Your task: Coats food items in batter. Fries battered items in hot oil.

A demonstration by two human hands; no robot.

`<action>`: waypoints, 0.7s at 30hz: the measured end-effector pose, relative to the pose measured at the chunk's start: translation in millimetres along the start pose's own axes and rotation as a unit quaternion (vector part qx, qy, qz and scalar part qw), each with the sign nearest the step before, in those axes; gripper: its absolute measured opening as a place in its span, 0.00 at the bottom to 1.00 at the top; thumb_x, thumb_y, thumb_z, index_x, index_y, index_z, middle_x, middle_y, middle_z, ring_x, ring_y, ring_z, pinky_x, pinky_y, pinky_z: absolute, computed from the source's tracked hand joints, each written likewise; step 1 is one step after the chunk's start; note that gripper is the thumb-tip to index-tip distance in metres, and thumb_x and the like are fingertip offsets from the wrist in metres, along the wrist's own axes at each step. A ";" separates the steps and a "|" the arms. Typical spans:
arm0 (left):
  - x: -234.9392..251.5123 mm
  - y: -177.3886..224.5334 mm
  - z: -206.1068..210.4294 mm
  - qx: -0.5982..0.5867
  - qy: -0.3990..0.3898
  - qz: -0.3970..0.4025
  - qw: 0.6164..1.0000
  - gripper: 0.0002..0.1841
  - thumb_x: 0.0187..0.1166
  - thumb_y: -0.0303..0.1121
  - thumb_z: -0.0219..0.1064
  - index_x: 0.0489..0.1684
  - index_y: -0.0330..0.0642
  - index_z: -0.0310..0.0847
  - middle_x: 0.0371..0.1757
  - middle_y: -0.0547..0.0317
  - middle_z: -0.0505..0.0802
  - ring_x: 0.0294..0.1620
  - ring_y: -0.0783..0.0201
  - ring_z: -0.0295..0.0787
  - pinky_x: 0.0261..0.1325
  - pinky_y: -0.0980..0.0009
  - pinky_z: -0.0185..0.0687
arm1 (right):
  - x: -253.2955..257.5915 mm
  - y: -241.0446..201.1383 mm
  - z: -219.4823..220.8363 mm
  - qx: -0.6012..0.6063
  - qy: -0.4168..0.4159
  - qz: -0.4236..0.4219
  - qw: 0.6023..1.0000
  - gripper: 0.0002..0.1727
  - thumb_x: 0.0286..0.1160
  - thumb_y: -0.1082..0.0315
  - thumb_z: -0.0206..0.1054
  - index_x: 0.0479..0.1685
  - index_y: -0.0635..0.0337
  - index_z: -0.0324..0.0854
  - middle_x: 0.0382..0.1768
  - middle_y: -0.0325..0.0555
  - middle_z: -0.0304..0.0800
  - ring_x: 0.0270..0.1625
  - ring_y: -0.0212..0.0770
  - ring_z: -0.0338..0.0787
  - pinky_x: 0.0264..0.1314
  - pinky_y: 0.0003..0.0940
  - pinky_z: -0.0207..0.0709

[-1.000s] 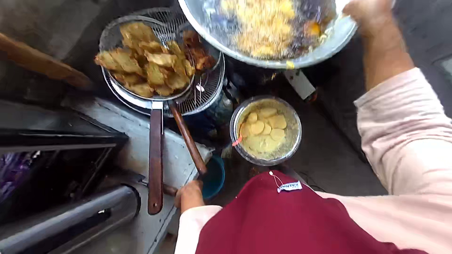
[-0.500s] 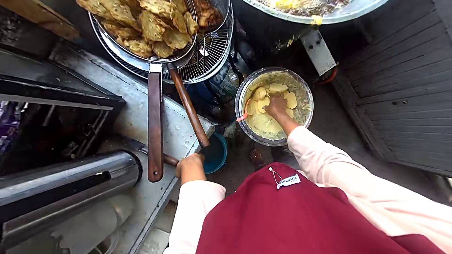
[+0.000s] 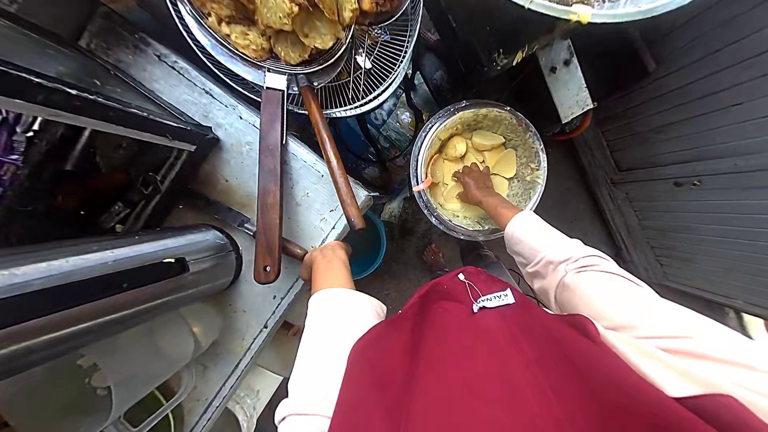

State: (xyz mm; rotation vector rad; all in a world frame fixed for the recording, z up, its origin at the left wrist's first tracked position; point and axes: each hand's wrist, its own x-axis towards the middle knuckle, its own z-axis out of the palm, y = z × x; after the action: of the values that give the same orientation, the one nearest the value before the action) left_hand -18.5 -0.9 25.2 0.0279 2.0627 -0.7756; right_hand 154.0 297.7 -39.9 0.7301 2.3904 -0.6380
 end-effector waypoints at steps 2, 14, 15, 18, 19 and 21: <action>9.0 0.9 2.5 -0.010 0.001 -0.014 1.000 0.26 0.78 0.56 0.62 0.59 0.45 0.89 0.64 0.40 0.90 0.67 0.40 0.87 0.60 0.36 0.80 | -3.8 10.9 1.7 0.032 -0.011 -0.002 0.999 0.34 0.66 0.67 0.78 0.77 0.61 0.78 0.68 0.67 0.83 0.78 0.69 0.75 0.74 0.73 0.64; -2.7 3.1 -4.4 0.036 -0.003 -0.008 0.999 0.26 0.80 0.56 0.60 0.57 0.42 0.88 0.59 0.40 0.92 0.62 0.39 0.89 0.53 0.36 0.83 | -16.7 42.1 2.5 0.177 -0.033 0.101 0.978 0.41 0.68 0.58 0.81 0.81 0.66 0.71 0.64 0.72 0.85 0.69 0.71 0.84 0.73 0.70 0.72; -3.1 3.2 -5.1 0.039 -0.003 -0.008 0.999 0.26 0.80 0.56 0.60 0.57 0.42 0.88 0.59 0.40 0.92 0.62 0.39 0.90 0.53 0.36 0.83 | -9.5 40.1 5.1 0.185 -0.035 0.101 0.977 0.41 0.69 0.56 0.81 0.81 0.65 0.72 0.67 0.71 0.84 0.72 0.70 0.82 0.76 0.70 0.70; -4.0 3.3 -5.7 0.052 -0.002 -0.006 0.999 0.26 0.81 0.56 0.59 0.55 0.42 0.88 0.58 0.40 0.92 0.60 0.40 0.91 0.52 0.36 0.83 | 10.0 32.8 11.4 0.146 -0.067 0.093 0.983 0.32 0.74 0.56 0.76 0.72 0.68 0.80 0.68 0.69 0.84 0.75 0.67 0.81 0.77 0.70 0.69; -4.4 3.0 -6.4 0.051 -0.002 -0.006 0.999 0.26 0.81 0.56 0.59 0.55 0.42 0.88 0.58 0.40 0.92 0.60 0.40 0.90 0.52 0.36 0.83 | 11.1 26.7 8.5 0.110 -0.083 0.092 0.986 0.30 0.74 0.58 0.76 0.72 0.68 0.80 0.68 0.69 0.84 0.75 0.67 0.81 0.76 0.70 0.71; -4.6 2.9 -5.9 0.052 -0.002 -0.004 0.999 0.26 0.81 0.57 0.60 0.55 0.42 0.88 0.58 0.40 0.92 0.61 0.39 0.90 0.53 0.36 0.83 | 7.6 18.5 4.2 0.076 -0.103 0.097 0.987 0.30 0.70 0.61 0.77 0.70 0.69 0.80 0.67 0.69 0.84 0.74 0.67 0.81 0.72 0.70 0.73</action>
State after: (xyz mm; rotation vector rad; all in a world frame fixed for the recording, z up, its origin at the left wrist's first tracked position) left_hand -19.3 5.9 29.5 0.0757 2.0178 -0.8864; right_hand 161.6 311.6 -52.8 0.9016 2.0709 -0.7782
